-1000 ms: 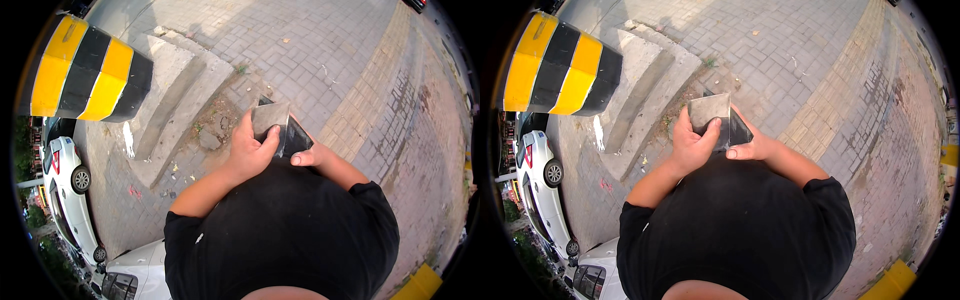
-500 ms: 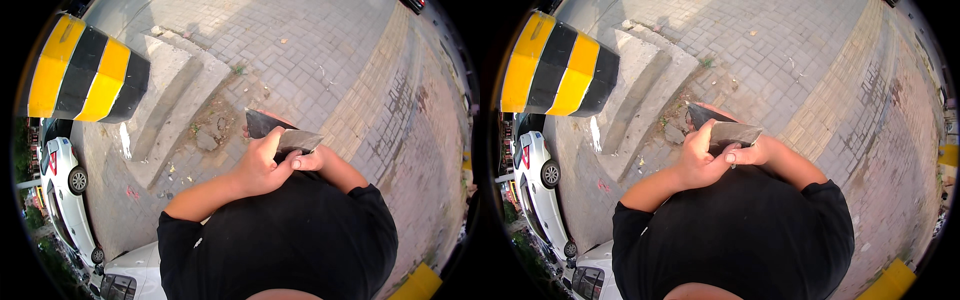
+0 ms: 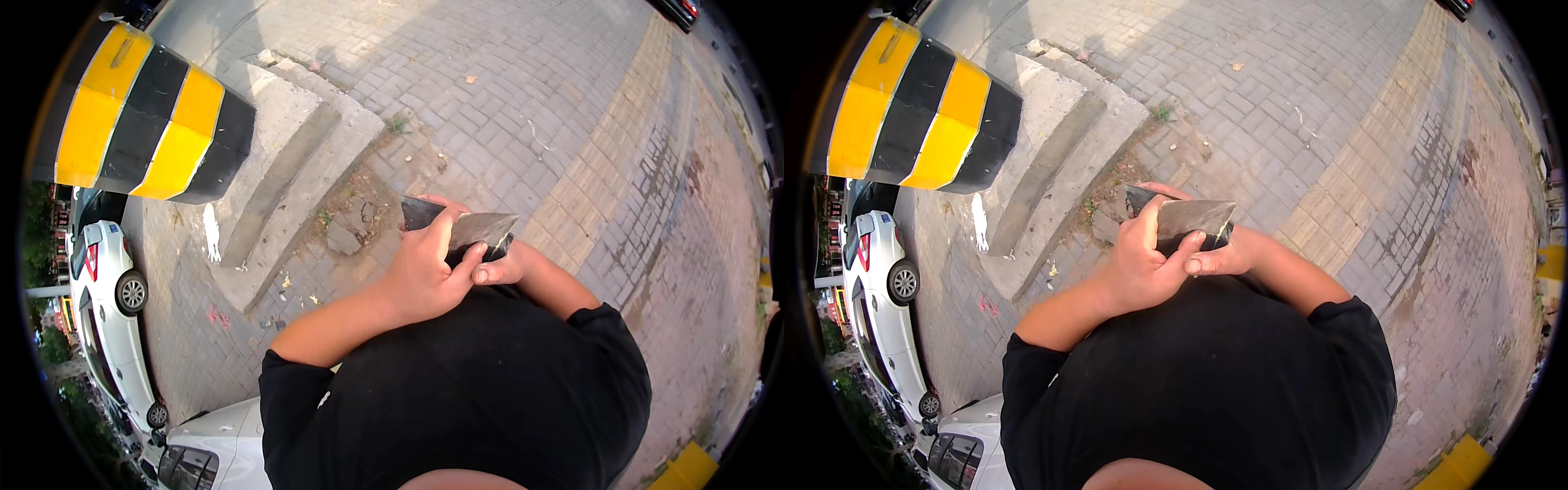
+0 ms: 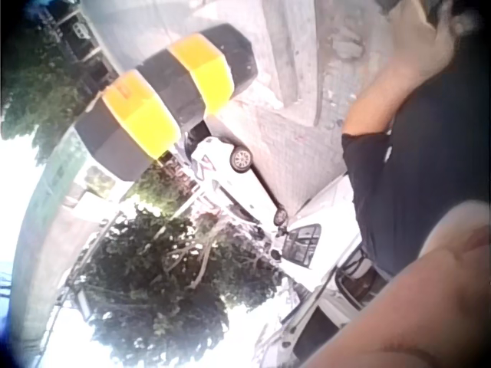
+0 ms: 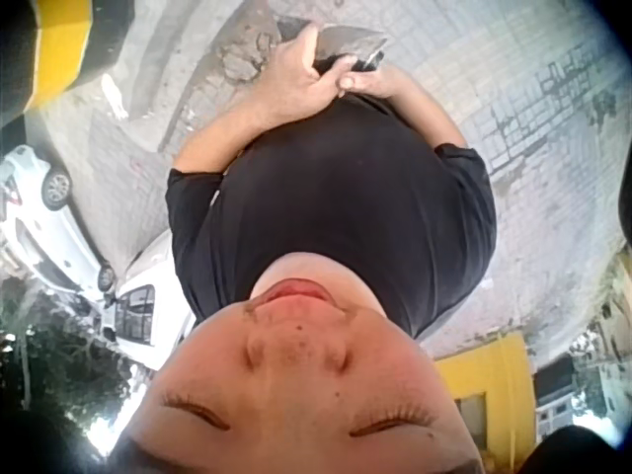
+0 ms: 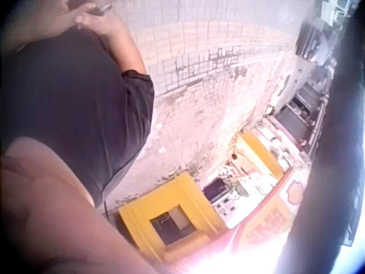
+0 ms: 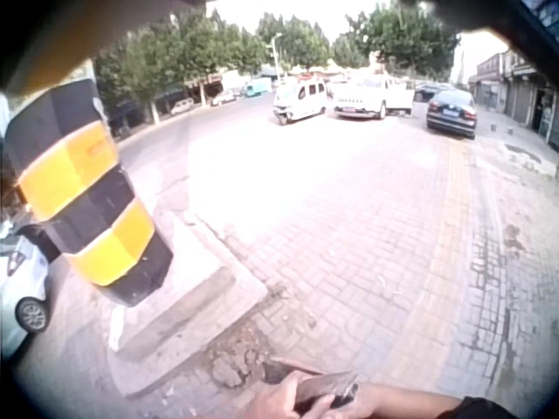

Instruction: The person uses a metal scraper to smooth and remove excess filler from the rear bumper of a white car. They then walk to a nearby step, pick up a second scraper, and rub the two tools together. Finally, they scoop filler from a can and spread it onto the scraper.

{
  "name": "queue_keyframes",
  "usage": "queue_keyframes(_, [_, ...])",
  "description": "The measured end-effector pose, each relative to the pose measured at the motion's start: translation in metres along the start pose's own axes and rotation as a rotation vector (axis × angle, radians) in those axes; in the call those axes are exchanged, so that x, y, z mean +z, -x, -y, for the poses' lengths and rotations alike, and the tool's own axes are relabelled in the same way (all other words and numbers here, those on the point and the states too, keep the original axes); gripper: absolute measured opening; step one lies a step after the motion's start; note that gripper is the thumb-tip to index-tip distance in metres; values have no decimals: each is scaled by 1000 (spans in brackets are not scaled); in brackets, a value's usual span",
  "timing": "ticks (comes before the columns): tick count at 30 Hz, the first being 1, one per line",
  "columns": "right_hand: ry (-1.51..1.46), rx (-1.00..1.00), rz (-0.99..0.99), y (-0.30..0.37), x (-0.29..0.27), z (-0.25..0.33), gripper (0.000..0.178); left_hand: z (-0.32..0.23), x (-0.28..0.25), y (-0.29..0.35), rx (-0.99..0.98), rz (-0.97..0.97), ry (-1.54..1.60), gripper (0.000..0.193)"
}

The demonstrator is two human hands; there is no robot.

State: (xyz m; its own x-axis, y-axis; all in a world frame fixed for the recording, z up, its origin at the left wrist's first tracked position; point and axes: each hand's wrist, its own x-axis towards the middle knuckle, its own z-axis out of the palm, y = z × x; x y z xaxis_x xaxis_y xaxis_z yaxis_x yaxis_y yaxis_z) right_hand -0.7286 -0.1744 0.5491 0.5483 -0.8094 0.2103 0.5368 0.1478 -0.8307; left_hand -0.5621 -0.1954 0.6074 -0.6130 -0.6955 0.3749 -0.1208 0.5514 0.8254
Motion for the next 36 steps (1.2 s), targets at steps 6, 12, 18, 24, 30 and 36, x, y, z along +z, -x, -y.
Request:
queue_keyframes(6, [6, 48, -40, 8, -2, 1, 112, 4, -2, -6, -236, -6, 85, 44])
queue_keyframes(12, [43, 116, -53, 26, -22, -7, 105, -9, -22, -31, -462, 76, 163, 32])
queue_keyframes(18, [-46, -24, -44, 5, -8, 3, 126, -10, 2, -6, -265, 133, 2, 35])
queue_keyframes(24, [-70, -124, -170, -6, 3, 9, 134, 0, -2, -13, -291, -33, 61, 27])
queue_keyframes(30, [-48, -206, -300, -10, -1, 2, 145, -8, -17, -29, -412, -17, 11, 31])
queue_keyframes(36, [-153, -321, -209, -29, 5, 12, 137, -9, 13, -3, -354, 14, 150, 34])
